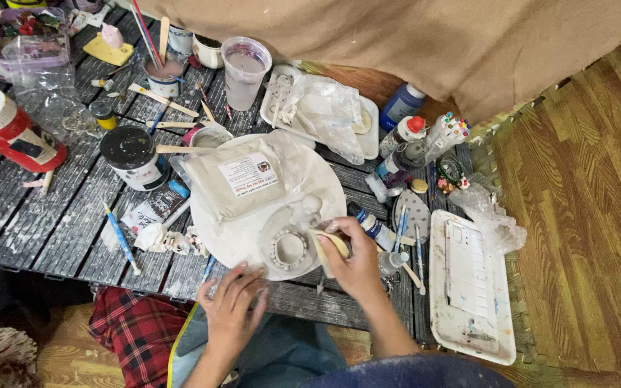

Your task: The person smooths the surface of a small clay pot using a yellow sponge. They rotate the pot on a turntable and wipe the exterior and interior surfaces. The person also uses their fingers to adjust the clay rim.

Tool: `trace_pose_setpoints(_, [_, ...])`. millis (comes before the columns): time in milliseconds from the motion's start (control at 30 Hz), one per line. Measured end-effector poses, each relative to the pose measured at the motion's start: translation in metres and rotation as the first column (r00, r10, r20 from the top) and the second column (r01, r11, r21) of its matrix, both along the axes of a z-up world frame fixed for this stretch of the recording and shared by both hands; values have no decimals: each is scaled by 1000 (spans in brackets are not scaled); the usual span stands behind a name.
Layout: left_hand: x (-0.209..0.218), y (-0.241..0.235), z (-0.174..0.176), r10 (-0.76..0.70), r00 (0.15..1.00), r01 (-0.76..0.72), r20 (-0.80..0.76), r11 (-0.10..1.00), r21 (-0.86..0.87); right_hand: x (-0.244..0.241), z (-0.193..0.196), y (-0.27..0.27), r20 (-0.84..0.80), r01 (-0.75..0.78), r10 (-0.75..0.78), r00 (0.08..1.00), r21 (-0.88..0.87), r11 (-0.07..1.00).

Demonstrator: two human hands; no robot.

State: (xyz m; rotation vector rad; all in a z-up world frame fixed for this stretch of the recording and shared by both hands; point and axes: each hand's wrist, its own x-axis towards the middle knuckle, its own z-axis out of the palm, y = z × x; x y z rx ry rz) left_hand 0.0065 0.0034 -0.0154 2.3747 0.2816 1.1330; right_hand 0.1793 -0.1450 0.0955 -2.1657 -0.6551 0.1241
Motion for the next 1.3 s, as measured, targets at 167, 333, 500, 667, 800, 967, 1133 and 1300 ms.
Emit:
trace_pose_setpoints(167, [-7, 0, 18, -6, 1000, 8, 15, 995, -103, -17, -51, -7, -133, 126, -68, 989, 488, 864])
trace_pose_setpoints(333, [-9, -16, 2, -307, 952, 282, 13, 856, -433, -71, -75, -5, 29, -85, 85, 996, 605, 792])
trace_pose_setpoints(500, [1, -28, -45, -322, 945, 305, 59, 802, -514, -77, -72, -27, 373, -345, 171, 912, 469, 813])
trace_pose_setpoints(667, [-9, -24, -107, -291, 957, 221, 20, 679, -700, -66, -70, -81, 450, -107, -230, 863, 606, 788])
trace_pose_setpoints(800, [-5, 7, -150, -133, 910, 393, 392, 575, -717, -23, -72, -101, 655, 305, -489, 577, 382, 872])
trace_pose_setpoints(967, [1, 62, -167, -309, 917, 390, 254, 550, -739, 9, -105, -85, 282, 258, -322, 904, 242, 935])
trace_pose_setpoints(1133, [-7, 72, -140, -428, 889, 407, 163, 574, -711, 5, -106, -77, 392, -103, 73, 917, 55, 993])
trace_pose_setpoints(1300, [-20, 41, -84, -400, 910, 359, 108, 632, -687, -19, -49, -63, 217, -484, 496, 841, -110, 868])
